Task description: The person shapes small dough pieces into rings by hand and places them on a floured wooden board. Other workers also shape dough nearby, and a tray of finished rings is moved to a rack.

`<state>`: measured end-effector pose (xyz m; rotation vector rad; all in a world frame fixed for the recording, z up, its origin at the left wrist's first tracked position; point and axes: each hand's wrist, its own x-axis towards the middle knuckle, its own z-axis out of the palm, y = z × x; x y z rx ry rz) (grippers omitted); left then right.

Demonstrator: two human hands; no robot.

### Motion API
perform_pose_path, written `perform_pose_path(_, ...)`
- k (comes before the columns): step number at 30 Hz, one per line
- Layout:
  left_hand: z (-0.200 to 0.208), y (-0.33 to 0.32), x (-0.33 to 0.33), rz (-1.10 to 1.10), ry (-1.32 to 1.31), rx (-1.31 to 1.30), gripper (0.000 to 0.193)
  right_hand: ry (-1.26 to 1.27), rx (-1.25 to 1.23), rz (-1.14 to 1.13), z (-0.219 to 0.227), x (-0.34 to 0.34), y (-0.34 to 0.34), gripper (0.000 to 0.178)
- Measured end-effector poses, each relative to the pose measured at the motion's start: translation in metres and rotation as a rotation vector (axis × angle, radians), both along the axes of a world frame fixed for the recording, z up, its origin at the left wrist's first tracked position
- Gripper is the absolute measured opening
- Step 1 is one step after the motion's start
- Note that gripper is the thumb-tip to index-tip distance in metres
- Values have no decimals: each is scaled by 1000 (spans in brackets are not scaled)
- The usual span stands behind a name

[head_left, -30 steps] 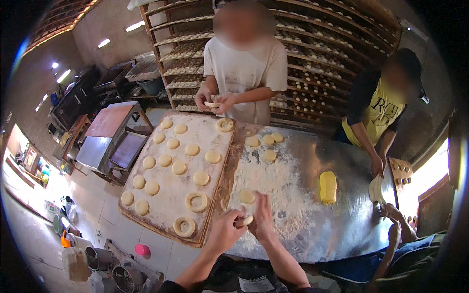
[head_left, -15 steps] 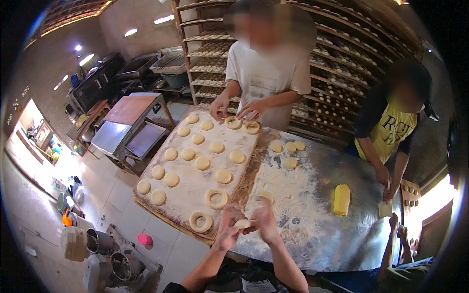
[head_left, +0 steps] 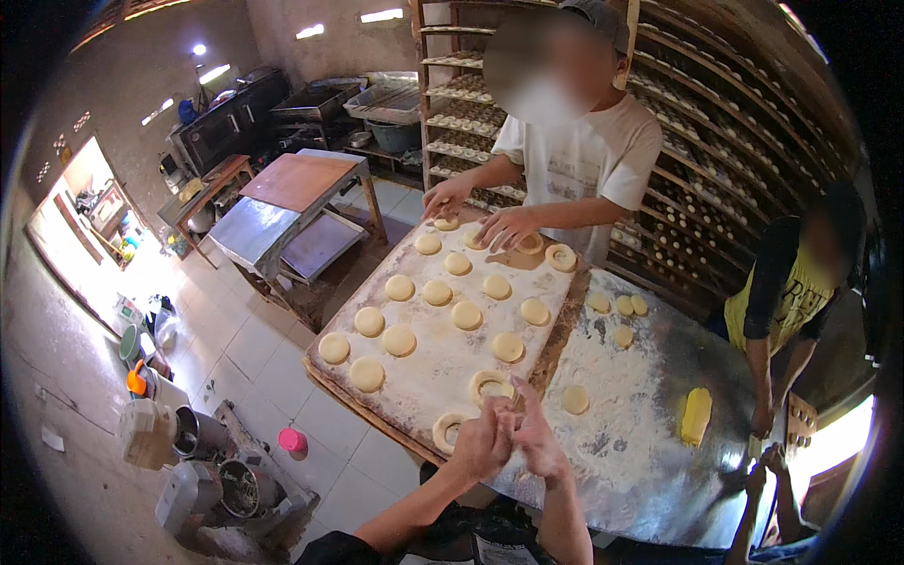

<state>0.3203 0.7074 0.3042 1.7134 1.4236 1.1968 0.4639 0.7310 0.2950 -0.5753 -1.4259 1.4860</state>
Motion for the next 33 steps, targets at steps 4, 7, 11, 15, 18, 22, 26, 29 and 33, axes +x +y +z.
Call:
perform_pose_path(4, 5, 13, -32, -9, -54, -86, 29, 435, -179, 6, 6, -31, 9, 76)
perform_pose_path(7, 11, 26, -55, -40, 24, -52, 31, -328, -28, -122, 15, -53, 15, 69)
perform_pose_path(11, 15, 41, -78, -74, -67, -9, 31, 478, -372, -45, 14, -77, 27, 58)
perform_pose_path(15, 13, 55, -99, -22, 20, -81, 29, -230, -28, -154, 4, -90, 48, 55)
perform_pose_path(18, 8, 64, -111, -97, 16, -103, 29, -34, -239, -330, -2, -99, 57, 63)
perform_pose_path(22, 4, 75, -117, -117, -21, -31, 28, 23, -13, -205, 0, -110, 62, 64)
perform_pose_path(26, 5, 84, -117, -161, 103, -16, 31, -194, -152, -211, 8, -113, 66, 70)
perform_pose_path(29, 6, 94, -123, -117, 100, -88, 34, -91, -139, -216, 18, -108, 72, 70)
perform_pose_path(33, 7, 117, -130, -60, -17, -204, 38, 31, -485, -205, 24, -103, 93, 76)
